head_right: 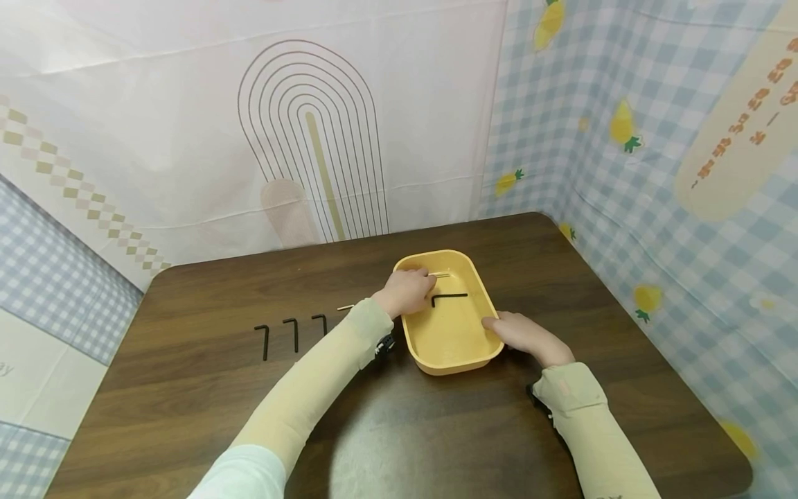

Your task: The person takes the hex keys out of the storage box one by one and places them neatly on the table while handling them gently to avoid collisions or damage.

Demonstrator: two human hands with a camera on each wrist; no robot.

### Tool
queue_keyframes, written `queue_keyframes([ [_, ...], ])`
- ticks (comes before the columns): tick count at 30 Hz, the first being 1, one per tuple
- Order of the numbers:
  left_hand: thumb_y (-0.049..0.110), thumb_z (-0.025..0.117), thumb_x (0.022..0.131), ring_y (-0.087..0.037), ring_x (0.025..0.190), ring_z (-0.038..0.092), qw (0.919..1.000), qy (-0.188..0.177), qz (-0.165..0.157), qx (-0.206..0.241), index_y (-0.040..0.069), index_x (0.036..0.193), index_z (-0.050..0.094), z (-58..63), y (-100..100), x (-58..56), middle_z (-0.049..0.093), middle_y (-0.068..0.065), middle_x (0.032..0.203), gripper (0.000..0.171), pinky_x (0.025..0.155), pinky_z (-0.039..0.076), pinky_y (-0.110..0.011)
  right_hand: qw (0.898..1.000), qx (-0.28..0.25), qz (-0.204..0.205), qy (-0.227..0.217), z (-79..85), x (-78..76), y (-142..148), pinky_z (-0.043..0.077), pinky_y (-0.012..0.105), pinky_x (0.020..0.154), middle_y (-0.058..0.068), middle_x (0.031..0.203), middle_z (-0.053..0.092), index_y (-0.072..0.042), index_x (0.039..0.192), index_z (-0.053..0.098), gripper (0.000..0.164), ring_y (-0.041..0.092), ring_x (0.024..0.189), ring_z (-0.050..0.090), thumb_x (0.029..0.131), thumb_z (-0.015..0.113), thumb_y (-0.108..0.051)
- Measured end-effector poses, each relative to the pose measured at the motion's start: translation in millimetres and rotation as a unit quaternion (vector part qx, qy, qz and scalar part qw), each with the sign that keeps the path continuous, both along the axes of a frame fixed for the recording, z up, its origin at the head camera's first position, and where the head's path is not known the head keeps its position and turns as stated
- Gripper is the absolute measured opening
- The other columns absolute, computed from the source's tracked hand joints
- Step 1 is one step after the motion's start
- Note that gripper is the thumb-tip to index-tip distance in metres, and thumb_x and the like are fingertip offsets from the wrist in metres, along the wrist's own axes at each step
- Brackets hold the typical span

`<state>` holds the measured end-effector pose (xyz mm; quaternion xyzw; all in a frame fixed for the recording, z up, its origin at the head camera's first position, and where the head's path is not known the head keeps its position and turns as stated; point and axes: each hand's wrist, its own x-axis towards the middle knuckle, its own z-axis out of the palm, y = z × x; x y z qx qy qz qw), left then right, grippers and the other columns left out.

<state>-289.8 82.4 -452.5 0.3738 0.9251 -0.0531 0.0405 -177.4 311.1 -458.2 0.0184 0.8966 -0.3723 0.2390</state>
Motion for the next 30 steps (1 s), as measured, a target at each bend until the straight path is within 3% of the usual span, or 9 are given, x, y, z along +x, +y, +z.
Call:
queue_keyframes([
  [5, 0.033, 0.059, 0.101, -0.013, 0.081, 0.059, 0.9998, -0.01, -0.016, 0.011, 0.02, 0.12, 0.064, 1.1, -1.7, -0.4, 0.062, 0.001, 0.105, 0.024, 0.067, 0.051, -0.034, 1.0, -0.001, -0.003, 0.003, -2.4, -0.4, 0.5, 0.042, 0.033, 0.064, 0.005, 0.074, 0.06, 0.003, 0.124, 0.056, 0.047, 0.019, 0.064, 0.053, 0.103, 0.037, -0.035],
  [8, 0.025, 0.062, 0.1, -0.011, 0.08, 0.057, 0.9981, -0.02, -0.05, 0.031, 0.024, 0.115, 0.063, 1.4, -2.9, -1.2, 0.061, 0.005, 0.103, 0.015, 0.067, 0.048, -0.031, 1.0, 0.002, -0.003, 0.003, -1.6, 0.2, 0.9, 0.042, 0.033, 0.064, 0.005, 0.075, 0.06, 0.003, 0.124, 0.055, 0.049, 0.019, 0.065, 0.053, 0.103, 0.036, -0.036],
  [13, 0.015, 0.06, 0.102, -0.009, 0.081, 0.051, 0.9916, -0.043, -0.105, 0.061, 0.027, 0.109, 0.066, -0.2, -3.9, -3.0, 0.058, 0.006, 0.101, 0.015, 0.067, 0.042, -0.025, 1.0, -0.001, -0.004, -0.004, -1.3, -1.0, 2.2, 0.043, 0.033, 0.063, 0.006, 0.075, 0.06, 0.003, 0.127, 0.054, 0.05, 0.019, 0.065, 0.054, 0.103, 0.037, -0.038],
  [20, 0.013, 0.058, 0.101, -0.01, 0.077, 0.047, 0.992, -0.05, -0.104, 0.053, 0.023, 0.096, 0.065, 1.6, -3.6, -2.7, 0.052, 0.004, 0.092, 0.014, 0.065, 0.037, -0.025, 0.999, -0.027, 0.033, -0.005, -10.1, -9.1, 15.4, 0.042, 0.033, 0.061, 0.007, 0.076, 0.059, 0.004, 0.124, 0.054, 0.058, 0.02, 0.063, 0.053, 0.101, 0.037, -0.046],
  [30, 0.021, 0.052, 0.105, -0.011, 0.08, 0.044, 0.9928, -0.041, -0.112, 0.012, 0.022, 0.093, 0.055, 2.7, -2.8, 0.9, 0.047, 0.003, 0.093, 0.013, 0.066, 0.033, -0.024, 1.0, 0.01, 0.003, 0.002, -0.5, 1.3, 1.4, 0.042, 0.033, 0.066, 0.006, 0.077, 0.058, 0.003, 0.128, 0.054, 0.051, 0.02, 0.068, 0.054, 0.104, 0.036, -0.038],
])
